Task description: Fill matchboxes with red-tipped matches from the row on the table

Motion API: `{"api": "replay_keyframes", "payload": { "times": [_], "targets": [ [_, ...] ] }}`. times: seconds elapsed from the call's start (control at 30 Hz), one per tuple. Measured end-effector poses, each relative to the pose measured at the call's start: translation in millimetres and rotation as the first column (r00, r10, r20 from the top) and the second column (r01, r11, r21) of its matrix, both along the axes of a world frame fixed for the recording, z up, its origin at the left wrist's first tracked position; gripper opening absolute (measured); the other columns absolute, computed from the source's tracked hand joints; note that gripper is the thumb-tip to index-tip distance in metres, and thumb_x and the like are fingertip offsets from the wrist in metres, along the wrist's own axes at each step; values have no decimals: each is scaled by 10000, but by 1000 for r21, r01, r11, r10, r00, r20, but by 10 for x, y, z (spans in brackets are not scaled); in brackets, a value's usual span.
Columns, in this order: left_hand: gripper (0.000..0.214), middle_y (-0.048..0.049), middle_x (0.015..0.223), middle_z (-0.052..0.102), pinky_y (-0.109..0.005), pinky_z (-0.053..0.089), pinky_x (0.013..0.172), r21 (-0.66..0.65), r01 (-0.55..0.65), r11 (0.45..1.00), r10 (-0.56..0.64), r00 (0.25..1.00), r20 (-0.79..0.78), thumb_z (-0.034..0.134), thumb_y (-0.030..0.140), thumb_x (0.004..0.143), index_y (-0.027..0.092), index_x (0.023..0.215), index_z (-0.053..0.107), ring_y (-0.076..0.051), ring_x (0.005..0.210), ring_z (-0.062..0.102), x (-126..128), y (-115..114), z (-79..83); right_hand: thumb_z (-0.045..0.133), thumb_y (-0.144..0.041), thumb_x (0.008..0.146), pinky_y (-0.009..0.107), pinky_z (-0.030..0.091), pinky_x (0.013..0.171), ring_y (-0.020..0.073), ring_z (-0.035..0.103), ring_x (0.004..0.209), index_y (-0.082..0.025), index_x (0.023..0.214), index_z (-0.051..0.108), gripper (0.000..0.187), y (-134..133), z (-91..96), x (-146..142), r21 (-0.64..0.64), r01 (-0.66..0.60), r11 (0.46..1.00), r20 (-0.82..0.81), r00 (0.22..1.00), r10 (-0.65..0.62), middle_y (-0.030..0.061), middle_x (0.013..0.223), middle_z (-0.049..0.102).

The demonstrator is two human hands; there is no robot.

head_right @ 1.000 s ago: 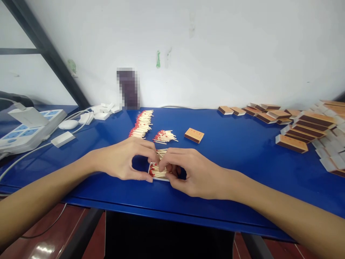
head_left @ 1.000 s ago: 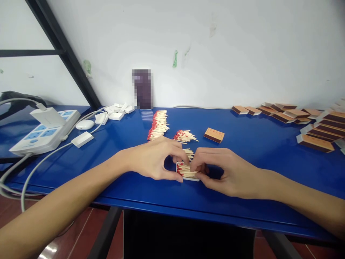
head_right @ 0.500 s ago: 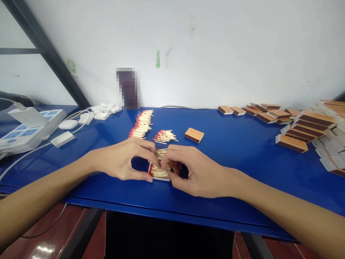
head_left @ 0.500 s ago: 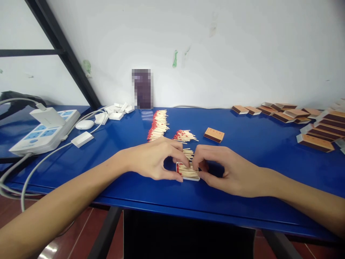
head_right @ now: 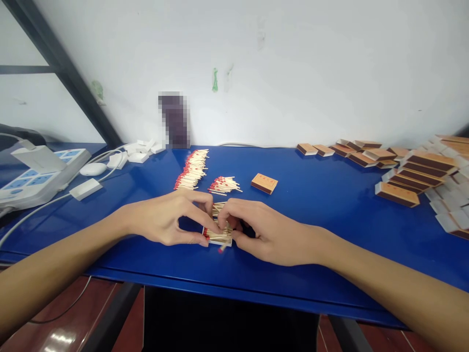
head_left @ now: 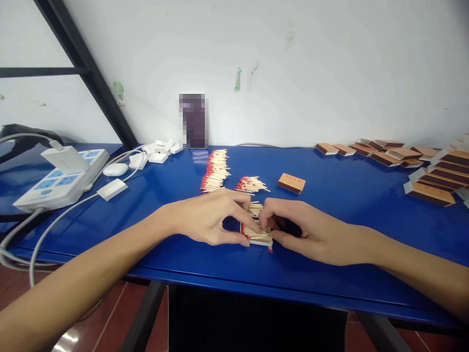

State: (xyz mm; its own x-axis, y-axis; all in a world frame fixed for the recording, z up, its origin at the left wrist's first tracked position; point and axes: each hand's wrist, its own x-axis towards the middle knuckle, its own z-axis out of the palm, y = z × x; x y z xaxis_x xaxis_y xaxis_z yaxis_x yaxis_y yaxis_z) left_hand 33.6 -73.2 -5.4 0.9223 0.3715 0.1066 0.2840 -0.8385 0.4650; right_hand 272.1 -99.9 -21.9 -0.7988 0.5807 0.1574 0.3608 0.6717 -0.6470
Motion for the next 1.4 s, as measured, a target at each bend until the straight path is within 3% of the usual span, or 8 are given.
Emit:
{"api": "replay_keyframes", "payload": {
  "times": [0.33, 0.5, 0.6, 0.7, 0.83, 0.93, 1.07, 1.4],
  "targets": [
    [269, -16, 859, 568, -269, 414, 693, 24, -29, 999, 29, 1000, -5, 698, 329, 824, 198, 1059, 684, -146, 754, 528, 18, -13, 8, 513, -47, 768, 237, 395, 586, 117, 444, 646, -214, 833, 502, 179, -44, 35, 34, 106, -31, 994, 18, 999, 30, -19, 771, 525],
    [329, -36, 912, 595, -282, 434, 721, 24, -26, 999, 25, 1000, 17, 699, 297, 800, 175, 1100, 640, -153, 779, 552, 24, -20, 2, 582, -20, 740, 212, 440, 611, 115, 560, 701, -228, 890, 645, 264, -134, 191, 52, -62, -217, 974, 189, 956, 225, -17, 794, 627],
    [353, -32, 894, 591, -285, 435, 719, 39, -41, 998, 40, 999, 22, 702, 317, 793, 169, 1101, 612, -153, 766, 547, 27, -21, -9, 612, -76, 817, 225, 464, 680, 117, 589, 722, -238, 859, 668, 176, -122, 225, 56, -103, -239, 966, 248, 934, 257, -25, 788, 658],
    [316, -22, 868, 579, -277, 429, 711, 42, -43, 998, 42, 999, 21, 699, 329, 795, 163, 1046, 600, -145, 748, 530, 29, -19, -21, 617, -213, 893, 249, 466, 701, 130, 589, 742, -243, 849, 650, 62, -107, 212, 70, -92, -207, 974, 312, 923, 225, -24, 787, 649],
    [349, -26, 906, 601, -282, 425, 732, 25, -43, 999, 43, 999, 14, 699, 367, 810, 167, 1076, 595, -148, 778, 538, 34, -15, -28, 564, -263, 934, 261, 453, 666, 136, 587, 735, -235, 852, 595, 92, -172, 181, 69, -34, -163, 986, 323, 932, 165, -21, 809, 641],
    [365, -25, 906, 609, -276, 416, 706, 37, -46, 998, 46, 999, 10, 711, 380, 799, 166, 1072, 596, -150, 778, 545, 39, -14, -27, 508, -301, 968, 272, 441, 672, 142, 590, 732, -230, 881, 576, 132, -228, 143, 30, 111, -122, 986, 227, 969, 94, -7, 820, 639],
    [313, 5, 803, 574, -259, 393, 651, 60, -43, 997, 42, 999, 30, 720, 413, 789, 167, 934, 593, -130, 705, 519, 48, -12, -28, 471, -255, 981, 262, 399, 625, 138, 545, 662, -223, 904, 566, 126, -215, 48, -59, 296, 44, 954, 68, 995, -67, -17, 711, 586],
    [330, 22, 766, 600, -242, 399, 637, 78, -63, 995, 59, 996, 61, 742, 452, 766, 172, 887, 615, -114, 662, 543, 46, -7, -31, 465, -301, 962, 322, 346, 675, 151, 432, 569, -222, 905, 568, 141, -193, 28, -91, 371, 123, 920, 144, 971, -188, -52, 569, 488]
  ]
}}
